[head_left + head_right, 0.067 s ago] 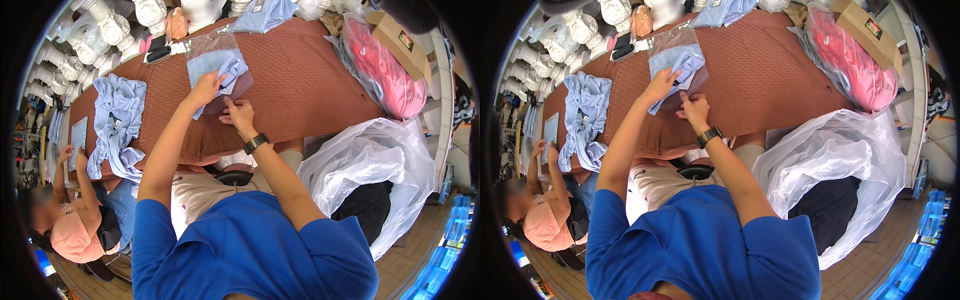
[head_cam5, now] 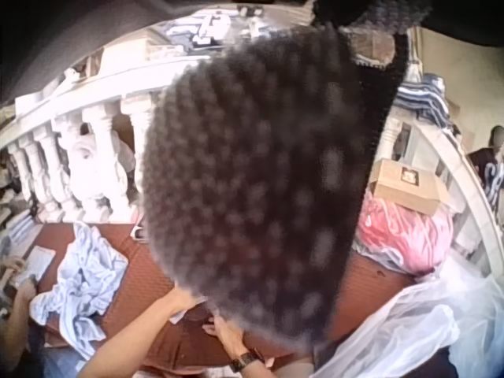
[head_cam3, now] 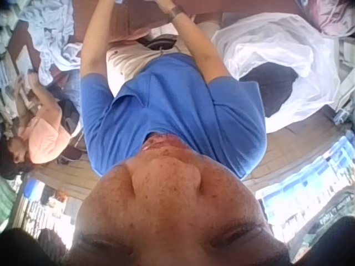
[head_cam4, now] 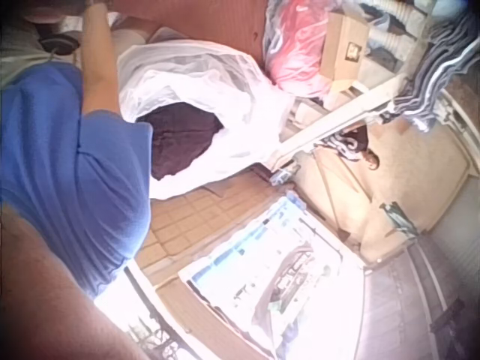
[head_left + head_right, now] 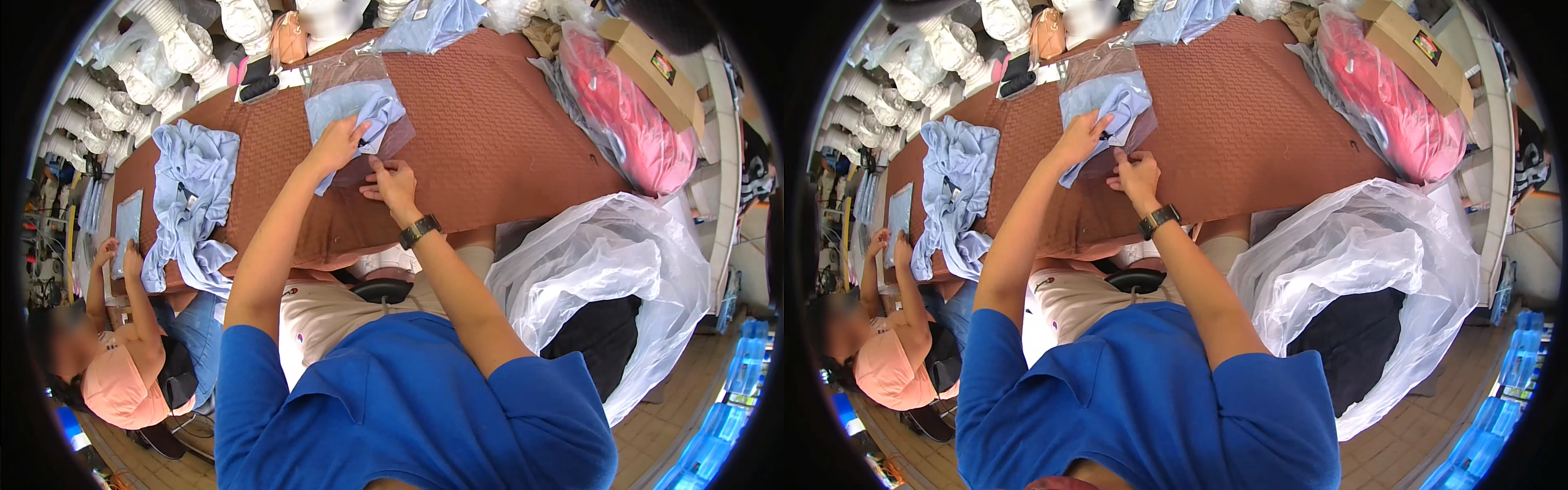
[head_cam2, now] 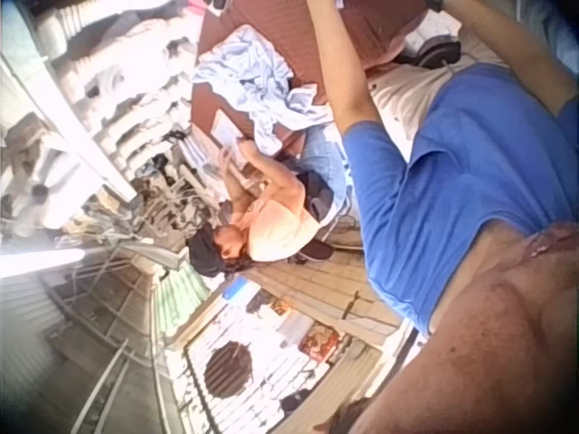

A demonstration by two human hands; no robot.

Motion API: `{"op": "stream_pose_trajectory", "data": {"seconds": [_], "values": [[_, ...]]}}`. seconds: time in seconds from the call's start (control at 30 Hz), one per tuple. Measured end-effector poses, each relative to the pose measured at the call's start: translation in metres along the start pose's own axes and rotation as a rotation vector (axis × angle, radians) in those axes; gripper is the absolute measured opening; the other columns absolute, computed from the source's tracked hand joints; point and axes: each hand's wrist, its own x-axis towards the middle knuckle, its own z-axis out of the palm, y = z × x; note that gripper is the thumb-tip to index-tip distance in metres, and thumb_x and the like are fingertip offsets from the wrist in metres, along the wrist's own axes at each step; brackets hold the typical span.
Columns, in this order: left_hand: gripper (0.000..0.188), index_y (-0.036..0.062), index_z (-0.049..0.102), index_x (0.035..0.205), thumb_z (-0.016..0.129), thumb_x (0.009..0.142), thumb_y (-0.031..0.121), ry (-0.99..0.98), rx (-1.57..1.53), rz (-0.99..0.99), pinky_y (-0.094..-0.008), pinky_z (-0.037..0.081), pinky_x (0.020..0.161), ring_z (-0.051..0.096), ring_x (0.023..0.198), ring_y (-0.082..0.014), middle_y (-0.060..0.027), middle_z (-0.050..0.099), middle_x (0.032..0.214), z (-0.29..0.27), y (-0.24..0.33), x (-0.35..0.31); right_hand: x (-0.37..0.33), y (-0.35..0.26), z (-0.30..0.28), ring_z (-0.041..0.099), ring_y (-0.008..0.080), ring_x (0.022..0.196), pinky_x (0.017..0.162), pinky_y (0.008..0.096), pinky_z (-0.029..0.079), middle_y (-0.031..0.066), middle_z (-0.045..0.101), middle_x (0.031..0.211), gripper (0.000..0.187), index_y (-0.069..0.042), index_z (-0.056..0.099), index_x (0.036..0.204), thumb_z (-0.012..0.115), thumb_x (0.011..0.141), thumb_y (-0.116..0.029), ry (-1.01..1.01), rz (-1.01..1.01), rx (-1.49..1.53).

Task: The person folds light blue button-down shirts around cardboard inserts and places the folded shirts into individual plastic bags, then places the bagged shirts into a larger white plastic bag.

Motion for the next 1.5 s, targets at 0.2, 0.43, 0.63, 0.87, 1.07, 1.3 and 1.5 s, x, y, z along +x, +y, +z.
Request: {"op": "stream_pose_trajectory", "data": {"seconds": [0.2,0.43,0.63,0.87,1.07,1.3,1.5], "values": [[0.037,0.0019,0.055,0.132,0.055,0.099,0.02,-0.063,0.249,0.119,-0.0501,0.051,0.08,0.065,0.093,-0.0441,-0.0275,0.065,0.098,0.024,0.013,-0.015,0.029,0.021,-0.007,0.072,0.0257,0.083,0.071,0.0368,0.064,0.0195,0.068,0.099,0.025,0.008,0.054,0.112,0.043,0.105,-0.013,-0.246,0.048,0.127],[0.06,0.0119,0.044,0.148,0.062,0.091,0.016,-0.148,0.538,0.268,-0.0513,0.044,0.107,0.046,0.134,-0.0436,-0.0148,0.045,0.151,0.057,0.006,-0.033,0.008,0.02,-0.003,0.069,0.0203,0.091,0.074,0.0376,0.064,0.0136,0.066,0.106,0.021,0.002,0.056,0.114,0.042,0.103,-0.008,-0.168,0.061,0.102],[0.063,0.0175,0.045,0.149,0.061,0.088,0.008,-0.058,0.455,0.22,-0.0606,0.035,0.111,0.039,0.139,-0.0447,-0.012,0.042,0.154,0.072,-0.024,-0.019,-0.004,0.028,0.003,0.069,0.0207,0.089,0.075,0.0354,0.063,0.0119,0.066,0.106,0.021,0.001,0.058,0.114,0.042,0.105,-0.011,-0.209,0.106,0.195],[0.062,0.0169,0.05,0.146,0.066,0.086,0.015,-0.137,0.689,0.052,-0.0546,0.038,0.112,0.038,0.141,-0.0425,-0.0135,0.039,0.156,0.063,0.026,-0.035,-0.02,0.037,-0.001,0.071,0.0204,0.081,0.071,0.0321,0.063,0.0125,0.068,0.101,0.024,0.001,0.057,0.112,0.04,0.108,-0.016,-0.204,0.108,0.23],[0.042,0.0079,0.06,0.12,0.065,0.079,0.013,-0.262,0.832,0.247,-0.0319,0.054,0.09,0.06,0.114,-0.0288,-0.0087,0.057,0.129,0.058,0.009,-0.026,-0.05,0.036,-0.003,0.071,0.0213,0.08,0.069,0.0301,0.061,0.0147,0.069,0.103,0.026,0.0,0.056,0.115,0.045,0.107,-0.022,-0.216,0.153,0.221],[0.027,0.0086,0.059,0.104,0.064,0.078,0.01,0.303,0.779,0.503,-0.0318,0.049,0.076,0.057,0.101,-0.023,-0.0049,0.056,0.108,0.051,0.017,-0.035,-0.066,0.044,-0.015,0.072,0.0227,0.079,0.065,0.029,0.061,0.0187,0.069,0.109,0.031,0.002,0.055,0.122,0.045,0.107,-0.024,-0.246,0.163,0.174],[0.032,0.0078,0.06,0.105,0.067,0.074,0.002,0.152,0.661,0.285,-0.0376,0.047,0.085,0.055,0.108,-0.0269,-0.0074,0.056,0.111,0.048,-0.012,-0.051,-0.077,0.052,-0.018,0.071,0.023,0.078,0.063,0.0288,0.061,0.0216,0.069,0.109,0.036,0.003,0.052,0.126,0.048,0.106,-0.027,-0.266,0.153,0.158]]}}
